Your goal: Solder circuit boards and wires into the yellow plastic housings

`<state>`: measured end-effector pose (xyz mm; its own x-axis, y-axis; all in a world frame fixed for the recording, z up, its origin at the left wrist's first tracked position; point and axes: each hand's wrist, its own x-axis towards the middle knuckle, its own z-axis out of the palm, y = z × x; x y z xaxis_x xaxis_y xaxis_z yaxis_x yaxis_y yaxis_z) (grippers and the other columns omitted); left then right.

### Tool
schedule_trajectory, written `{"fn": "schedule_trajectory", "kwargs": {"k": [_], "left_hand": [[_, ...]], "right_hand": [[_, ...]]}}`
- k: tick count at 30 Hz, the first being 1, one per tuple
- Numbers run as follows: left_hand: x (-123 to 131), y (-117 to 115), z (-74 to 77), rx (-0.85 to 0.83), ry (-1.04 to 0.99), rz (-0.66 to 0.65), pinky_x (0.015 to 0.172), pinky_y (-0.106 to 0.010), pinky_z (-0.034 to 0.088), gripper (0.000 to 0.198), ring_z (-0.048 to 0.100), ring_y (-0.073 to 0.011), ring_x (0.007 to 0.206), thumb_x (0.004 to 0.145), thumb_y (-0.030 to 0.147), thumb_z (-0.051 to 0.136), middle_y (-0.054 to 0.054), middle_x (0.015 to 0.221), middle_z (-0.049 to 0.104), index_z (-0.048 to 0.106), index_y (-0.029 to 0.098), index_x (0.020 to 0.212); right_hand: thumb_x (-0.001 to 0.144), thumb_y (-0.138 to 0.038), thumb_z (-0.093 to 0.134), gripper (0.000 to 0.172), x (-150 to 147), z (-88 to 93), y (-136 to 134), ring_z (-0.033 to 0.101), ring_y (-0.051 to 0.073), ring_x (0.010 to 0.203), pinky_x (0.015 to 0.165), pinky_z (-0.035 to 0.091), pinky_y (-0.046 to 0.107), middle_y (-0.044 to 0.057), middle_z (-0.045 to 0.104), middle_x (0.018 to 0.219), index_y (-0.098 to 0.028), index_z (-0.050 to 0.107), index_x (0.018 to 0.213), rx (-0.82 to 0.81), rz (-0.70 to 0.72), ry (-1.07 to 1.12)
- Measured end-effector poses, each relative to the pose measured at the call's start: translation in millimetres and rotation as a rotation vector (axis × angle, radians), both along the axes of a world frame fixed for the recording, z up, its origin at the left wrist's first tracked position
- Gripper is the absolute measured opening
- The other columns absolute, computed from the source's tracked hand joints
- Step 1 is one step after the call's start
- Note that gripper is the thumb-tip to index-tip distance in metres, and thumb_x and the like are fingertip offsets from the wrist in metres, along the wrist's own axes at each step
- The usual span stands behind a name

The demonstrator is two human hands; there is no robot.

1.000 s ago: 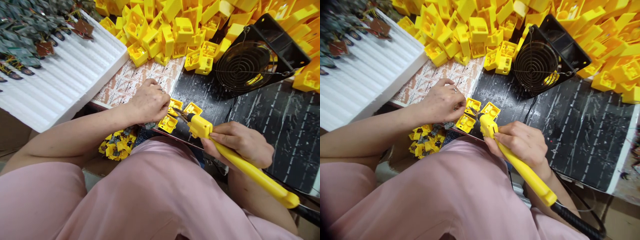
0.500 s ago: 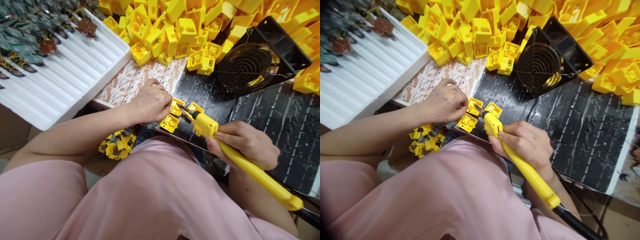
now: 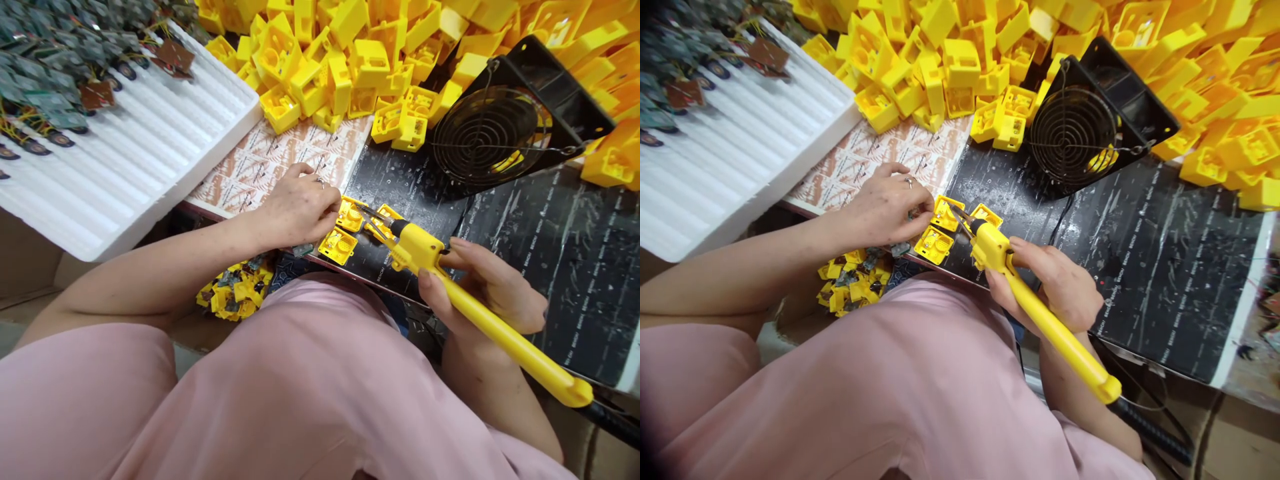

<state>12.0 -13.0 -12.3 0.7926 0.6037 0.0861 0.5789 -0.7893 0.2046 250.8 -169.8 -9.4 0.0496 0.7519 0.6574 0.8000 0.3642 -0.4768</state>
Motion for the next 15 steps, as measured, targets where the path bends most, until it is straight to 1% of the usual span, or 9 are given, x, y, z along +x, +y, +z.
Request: {"fn": "schedule_trajectory", "kwargs": {"k": [2, 4, 6, 8, 11, 13, 15], "left_hand": [[-4, 1, 2.0, -0.075, -0.037, 0.018, 0.107, -0.048, 0.041, 0.033, 0.065, -0.0197, 0.078, 0.09, 0.033, 0.044, -0.004, 0.075, 0.074, 0.074, 0.018, 0.089], [-9, 2, 3.9, -0.178, -0.08, 0.045, 0.114, -0.051, 0.037, 0.035, 0.066, -0.0201, 0.084, 0.09, 0.037, 0.045, -0.004, 0.083, 0.077, 0.074, 0.018, 0.094], [-14, 5, 4.1, -0.283, -0.117, 0.084, 0.118, -0.052, 0.033, 0.036, 0.067, -0.0191, 0.086, 0.089, 0.039, 0.046, -0.004, 0.09, 0.078, 0.075, 0.018, 0.096], [-17, 7, 2.4, -0.358, -0.142, 0.13, 0.12, -0.054, 0.03, 0.034, 0.067, -0.018, 0.085, 0.087, 0.039, 0.048, -0.001, 0.089, 0.078, 0.075, 0.019, 0.095], [-15, 10, -0.3, -0.4, -0.186, 0.186, 0.12, -0.053, 0.03, 0.031, 0.068, -0.0177, 0.085, 0.084, 0.039, 0.053, 0.0, 0.083, 0.077, 0.076, 0.02, 0.09], [-11, 12, 0.0, -0.4, -0.215, 0.217, 0.117, -0.05, 0.035, 0.028, 0.068, -0.0176, 0.085, 0.082, 0.039, 0.056, 0.0, 0.083, 0.077, 0.076, 0.02, 0.09], [-6, 13, 1.4, -0.389, -0.208, 0.235, 0.114, -0.048, 0.038, 0.026, 0.068, -0.0174, 0.085, 0.082, 0.037, 0.058, 0.0, 0.083, 0.077, 0.076, 0.02, 0.09]], "right_hand": [[0.083, -0.028, 0.082, 0.06, 2, -2.4, 0, 0.066, 0.014, 0.058, 0.05, 0.051, 0.027, -0.005, 0.076, 0.084, -0.038, 0.062, 0.138, -0.005, 0.012, 0.007], [0.082, -0.028, 0.083, 0.056, 4, -4.9, 1, 0.069, 0.015, 0.062, 0.051, 0.053, 0.027, -0.003, 0.077, 0.087, -0.035, 0.064, 0.135, 0.003, 0.006, 0.028], [0.081, -0.027, 0.084, 0.047, 5, -7.8, 2, 0.07, 0.016, 0.063, 0.052, 0.054, 0.028, -0.001, 0.078, 0.089, -0.03, 0.07, 0.126, 0.034, 0.0, 0.092], [0.08, -0.025, 0.084, 0.034, 4, -10.7, 3, 0.069, 0.016, 0.062, 0.052, 0.054, 0.028, -0.001, 0.077, 0.084, -0.025, 0.073, 0.113, 0.095, 0.012, 0.186], [0.078, -0.019, 0.086, 0.025, 3, -13.8, 4, 0.068, 0.016, 0.06, 0.052, 0.054, 0.029, -0.003, 0.073, 0.074, -0.023, 0.072, 0.098, 0.137, 0.059, 0.261], [0.078, -0.02, 0.085, 0.024, 1, -14.4, 3, 0.068, 0.015, 0.06, 0.051, 0.054, 0.028, -0.002, 0.074, 0.076, -0.023, 0.071, 0.097, 0.108, 0.045, 0.261], [0.08, -0.023, 0.084, 0.03, -1, -14.1, 3, 0.07, 0.015, 0.062, 0.051, 0.055, 0.028, 0.0, 0.076, 0.083, -0.023, 0.072, 0.108, 0.078, -0.009, 0.245]]}}
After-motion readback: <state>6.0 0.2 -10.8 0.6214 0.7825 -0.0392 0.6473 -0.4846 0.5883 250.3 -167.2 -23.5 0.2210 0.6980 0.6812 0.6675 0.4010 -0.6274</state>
